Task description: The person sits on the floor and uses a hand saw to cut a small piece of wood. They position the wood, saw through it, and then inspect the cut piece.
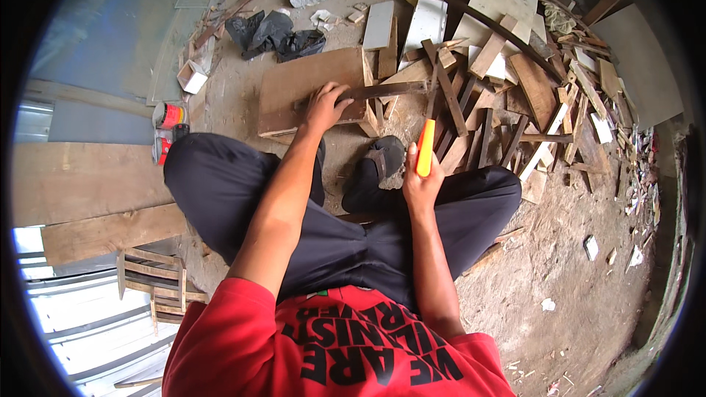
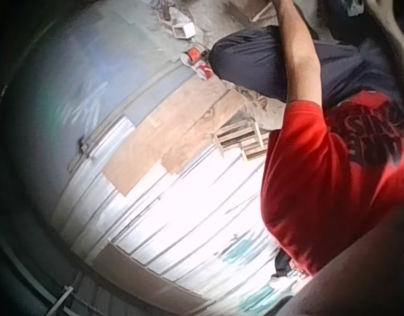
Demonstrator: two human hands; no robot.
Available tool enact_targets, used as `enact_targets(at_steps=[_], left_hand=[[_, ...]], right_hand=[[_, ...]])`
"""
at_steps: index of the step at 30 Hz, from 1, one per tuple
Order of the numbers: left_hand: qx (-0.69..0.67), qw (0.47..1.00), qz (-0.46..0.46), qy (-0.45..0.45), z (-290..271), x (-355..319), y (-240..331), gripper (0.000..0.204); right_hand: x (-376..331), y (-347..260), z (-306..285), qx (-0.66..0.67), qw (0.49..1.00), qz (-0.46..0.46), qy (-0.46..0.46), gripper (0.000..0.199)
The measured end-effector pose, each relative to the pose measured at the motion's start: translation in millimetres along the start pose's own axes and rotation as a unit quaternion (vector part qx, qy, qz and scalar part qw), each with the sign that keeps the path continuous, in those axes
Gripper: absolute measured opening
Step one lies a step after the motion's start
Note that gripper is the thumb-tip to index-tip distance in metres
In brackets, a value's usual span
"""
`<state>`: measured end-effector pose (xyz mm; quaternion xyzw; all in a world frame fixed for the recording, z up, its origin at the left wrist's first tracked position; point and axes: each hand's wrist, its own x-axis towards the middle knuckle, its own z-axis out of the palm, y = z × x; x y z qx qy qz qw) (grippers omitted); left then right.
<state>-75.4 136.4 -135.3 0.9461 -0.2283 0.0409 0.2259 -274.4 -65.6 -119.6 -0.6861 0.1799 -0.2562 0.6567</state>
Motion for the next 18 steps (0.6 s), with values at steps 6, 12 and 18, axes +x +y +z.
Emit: enact_targets(at_steps=[6, 12, 18], left_hand=[[0.013, 0.998, 0.025, 0.062, 25, 8, 16, 0.036], [-0.040, 0.997, 0.004, 0.061, 32, 27, 21, 0.030], [0.010, 0.993, -0.013, 0.114, 51, 49, 5, 0.014]], right_hand=[[-6, 3, -10, -0.026, 0.999, 0.042, 0.023, 0.034], [-16, -18, -7, -0.045, 0.997, -0.040, -0.050, 0.035], [-25, -7, 21, -0.040, 0.996, 0.013, -0.084, 0.038]])
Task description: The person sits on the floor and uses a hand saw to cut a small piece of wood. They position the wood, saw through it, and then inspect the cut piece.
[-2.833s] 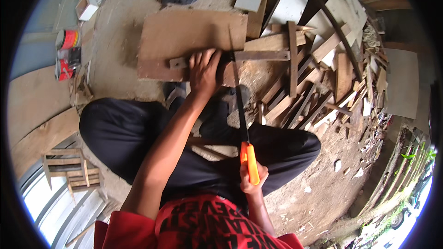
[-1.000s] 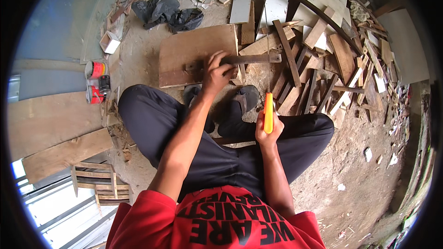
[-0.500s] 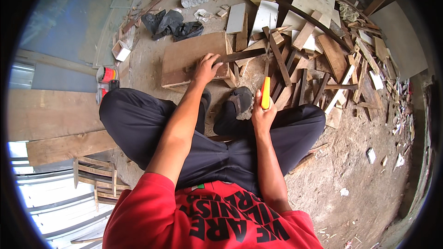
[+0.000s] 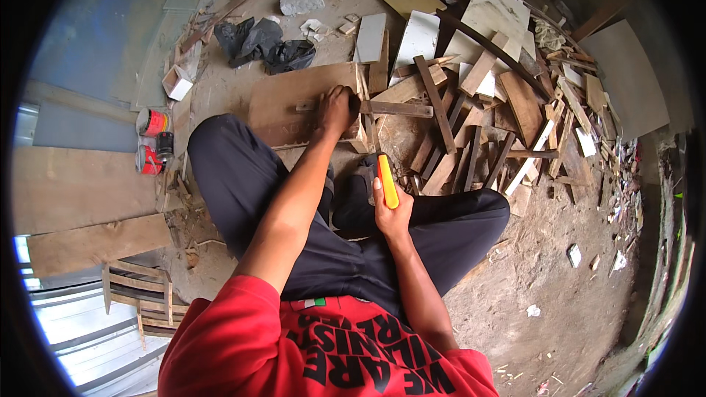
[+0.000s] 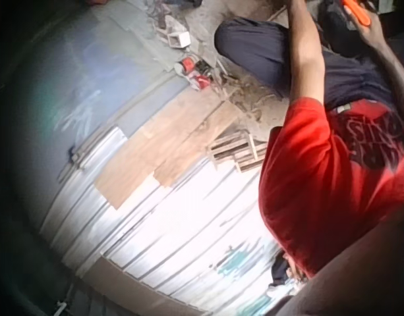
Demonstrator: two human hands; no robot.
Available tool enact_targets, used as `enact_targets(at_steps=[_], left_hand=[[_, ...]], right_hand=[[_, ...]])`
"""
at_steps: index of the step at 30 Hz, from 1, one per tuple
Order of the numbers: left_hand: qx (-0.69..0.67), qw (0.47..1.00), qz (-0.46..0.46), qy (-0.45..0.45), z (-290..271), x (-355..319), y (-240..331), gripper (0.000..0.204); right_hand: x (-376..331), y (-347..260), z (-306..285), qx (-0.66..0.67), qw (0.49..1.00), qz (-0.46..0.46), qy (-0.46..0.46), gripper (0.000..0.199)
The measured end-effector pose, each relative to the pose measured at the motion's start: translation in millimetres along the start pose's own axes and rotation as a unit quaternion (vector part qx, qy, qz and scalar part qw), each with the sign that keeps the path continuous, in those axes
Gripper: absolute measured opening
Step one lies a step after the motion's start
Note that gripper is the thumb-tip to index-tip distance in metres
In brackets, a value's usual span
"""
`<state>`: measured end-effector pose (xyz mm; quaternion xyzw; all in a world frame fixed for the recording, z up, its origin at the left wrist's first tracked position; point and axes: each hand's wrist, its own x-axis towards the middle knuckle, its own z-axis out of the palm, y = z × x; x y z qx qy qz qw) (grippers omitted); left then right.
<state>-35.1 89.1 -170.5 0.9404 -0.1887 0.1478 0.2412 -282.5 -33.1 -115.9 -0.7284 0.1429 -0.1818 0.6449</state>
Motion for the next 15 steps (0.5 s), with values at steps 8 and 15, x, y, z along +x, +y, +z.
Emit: enact_targets(at_steps=[8, 15], left_hand=[[0.080, 0.995, -0.004, 0.058, 2, 2, 1, 0.012], [0.072, 0.994, -0.017, 0.075, 6, 13, 0, 0.012]], right_hand=[[18, -10, 19, -0.005, 0.999, 0.028, 0.016, 0.038], [34, -10, 42, -0.034, 0.998, 0.034, 0.030, 0.036]])
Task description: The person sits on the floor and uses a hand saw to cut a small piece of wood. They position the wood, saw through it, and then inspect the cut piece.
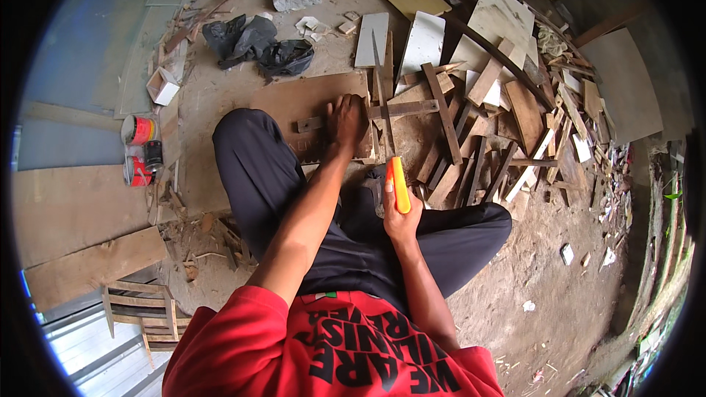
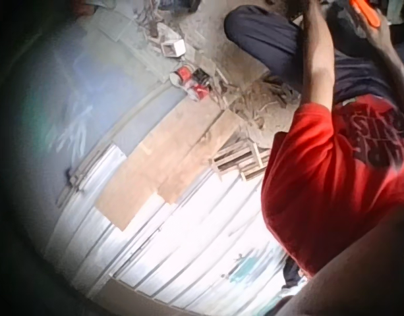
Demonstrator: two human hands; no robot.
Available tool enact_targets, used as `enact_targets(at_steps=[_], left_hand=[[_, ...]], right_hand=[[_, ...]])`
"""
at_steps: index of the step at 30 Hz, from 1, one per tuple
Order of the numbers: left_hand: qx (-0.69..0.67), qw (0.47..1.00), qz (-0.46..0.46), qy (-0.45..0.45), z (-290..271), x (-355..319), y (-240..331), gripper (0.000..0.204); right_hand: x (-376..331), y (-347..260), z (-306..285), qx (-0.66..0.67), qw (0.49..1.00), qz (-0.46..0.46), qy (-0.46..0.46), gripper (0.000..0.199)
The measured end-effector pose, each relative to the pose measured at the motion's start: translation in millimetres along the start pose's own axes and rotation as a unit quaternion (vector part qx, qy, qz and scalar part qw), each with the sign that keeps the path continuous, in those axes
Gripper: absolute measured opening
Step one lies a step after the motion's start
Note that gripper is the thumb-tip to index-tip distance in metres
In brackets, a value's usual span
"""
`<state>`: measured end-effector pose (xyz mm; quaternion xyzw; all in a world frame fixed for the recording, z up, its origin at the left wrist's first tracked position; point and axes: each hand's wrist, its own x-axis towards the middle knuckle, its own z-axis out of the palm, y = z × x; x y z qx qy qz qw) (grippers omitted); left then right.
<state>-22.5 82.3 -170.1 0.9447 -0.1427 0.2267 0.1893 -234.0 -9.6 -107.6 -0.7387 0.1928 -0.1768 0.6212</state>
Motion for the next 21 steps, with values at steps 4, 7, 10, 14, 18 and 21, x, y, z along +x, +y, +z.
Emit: enact_targets(at_steps=[4, 7, 10, 14, 18, 21], left_hand=[[-0.020, 1.000, -0.011, -0.015, 2, -1, 6, 0.006], [-0.052, 0.999, -0.001, -0.009, 2, 4, 10, 0.006], [-0.061, 0.997, 0.007, 0.046, 10, 3, 9, 0.013], [-0.055, 0.998, -0.016, 0.022, 34, -5, -7, 0.029], [-0.045, 0.999, -0.016, -0.020, 34, -8, -16, 0.032], [0.008, 0.999, -0.019, -0.032, 25, -10, -3, 0.034]], right_hand=[[-2, -2, 4, -0.036, 0.999, -0.001, -0.007, 0.036], [-4, 1, 7, -0.050, 0.999, 0.003, -0.005, 0.036], [-3, -5, 10, -0.066, 0.998, -0.018, -0.006, 0.036], [1, -14, 11, -0.076, 0.997, -0.003, -0.025, 0.036], [0, -11, 10, -0.059, 0.998, 0.023, -0.022, 0.036], [-1, -15, 10, -0.064, 0.997, 0.024, -0.024, 0.036]])
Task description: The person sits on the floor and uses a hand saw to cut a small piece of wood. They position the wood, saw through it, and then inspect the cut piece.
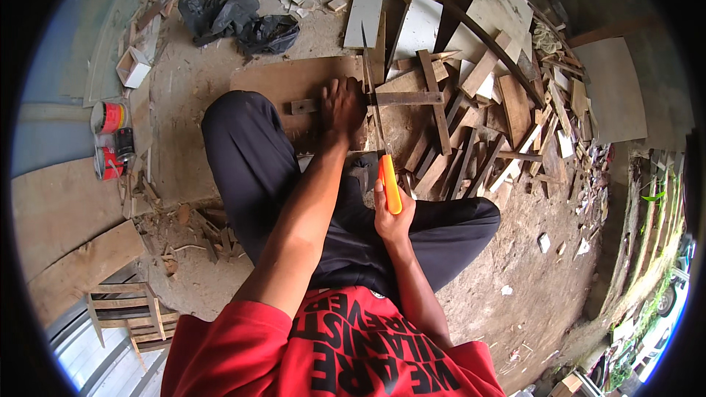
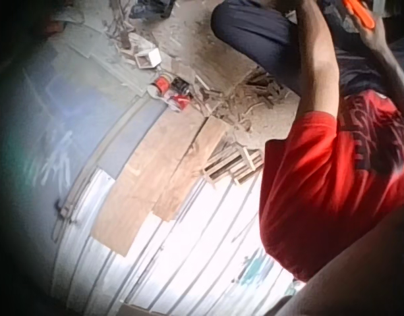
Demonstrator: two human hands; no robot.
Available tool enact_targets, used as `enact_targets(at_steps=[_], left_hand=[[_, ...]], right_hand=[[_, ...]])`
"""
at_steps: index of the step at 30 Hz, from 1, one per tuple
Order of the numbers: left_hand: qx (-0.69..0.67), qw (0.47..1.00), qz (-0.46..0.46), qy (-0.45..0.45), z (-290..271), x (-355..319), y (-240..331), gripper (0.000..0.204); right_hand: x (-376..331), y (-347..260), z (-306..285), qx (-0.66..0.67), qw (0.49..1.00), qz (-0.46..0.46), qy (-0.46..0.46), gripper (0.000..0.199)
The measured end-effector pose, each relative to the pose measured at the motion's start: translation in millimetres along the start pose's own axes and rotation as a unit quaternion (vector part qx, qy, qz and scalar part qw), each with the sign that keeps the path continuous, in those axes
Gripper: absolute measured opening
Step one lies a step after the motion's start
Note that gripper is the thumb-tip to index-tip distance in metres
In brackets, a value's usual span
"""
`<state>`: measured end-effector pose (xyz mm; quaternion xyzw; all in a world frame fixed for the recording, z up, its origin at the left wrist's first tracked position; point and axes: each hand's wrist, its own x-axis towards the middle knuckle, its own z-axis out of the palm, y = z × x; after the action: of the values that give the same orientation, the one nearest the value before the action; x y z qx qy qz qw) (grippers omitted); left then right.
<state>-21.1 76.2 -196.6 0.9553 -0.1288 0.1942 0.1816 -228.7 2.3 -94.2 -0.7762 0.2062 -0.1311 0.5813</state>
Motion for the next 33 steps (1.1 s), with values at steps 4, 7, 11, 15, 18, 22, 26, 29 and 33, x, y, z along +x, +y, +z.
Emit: enact_targets(at_steps=[4, 7, 11, 15, 18, 22, 26, 29, 33], left_hand=[[-0.028, 0.989, -0.064, -0.133, -28, 21, 16, 0.033], [-0.015, 0.990, -0.068, -0.126, -21, 18, 11, 0.031], [0.036, 0.997, -0.032, -0.068, -9, 10, 6, 0.029], [0.055, 0.997, -0.013, -0.048, -5, 7, 3, 0.026], [0.012, 0.981, -0.054, -0.185, -26, 19, 7, 0.031], [-0.006, 0.984, -0.061, -0.167, -37, 26, 16, 0.014], [0.016, 0.996, -0.043, -0.081, -25, 26, 15, 0.010], [0.030, 0.996, -0.052, -0.068, -21, 19, 14, 0.011], [0.046, 0.997, -0.027, -0.052, -20, 16, 11, 0.013]], right_hand=[[-2, 4, 1, 0.008, 1.000, 0.010, -0.003, 0.031], [-11, 7, -3, 0.037, 0.999, 0.016, -0.010, 0.025], [-39, 5, -21, 0.038, 0.998, 0.036, -0.031, 0.018], [-51, 0, -29, -0.002, 0.999, 0.009, -0.035, 0.016], [-32, -1, -25, -0.016, 0.999, -0.024, -0.025, 0.015], [54, -20, 10, 0.074, 0.996, 0.052, -0.026, 0.014], [83, -20, 28, 0.060, 0.997, 0.035, -0.017, 0.018], [48, -3, 12, 0.050, 0.998, -0.031, -0.031, 0.013], [-44, 4, -40, -0.023, 0.998, -0.021, -0.062, 0.013]])
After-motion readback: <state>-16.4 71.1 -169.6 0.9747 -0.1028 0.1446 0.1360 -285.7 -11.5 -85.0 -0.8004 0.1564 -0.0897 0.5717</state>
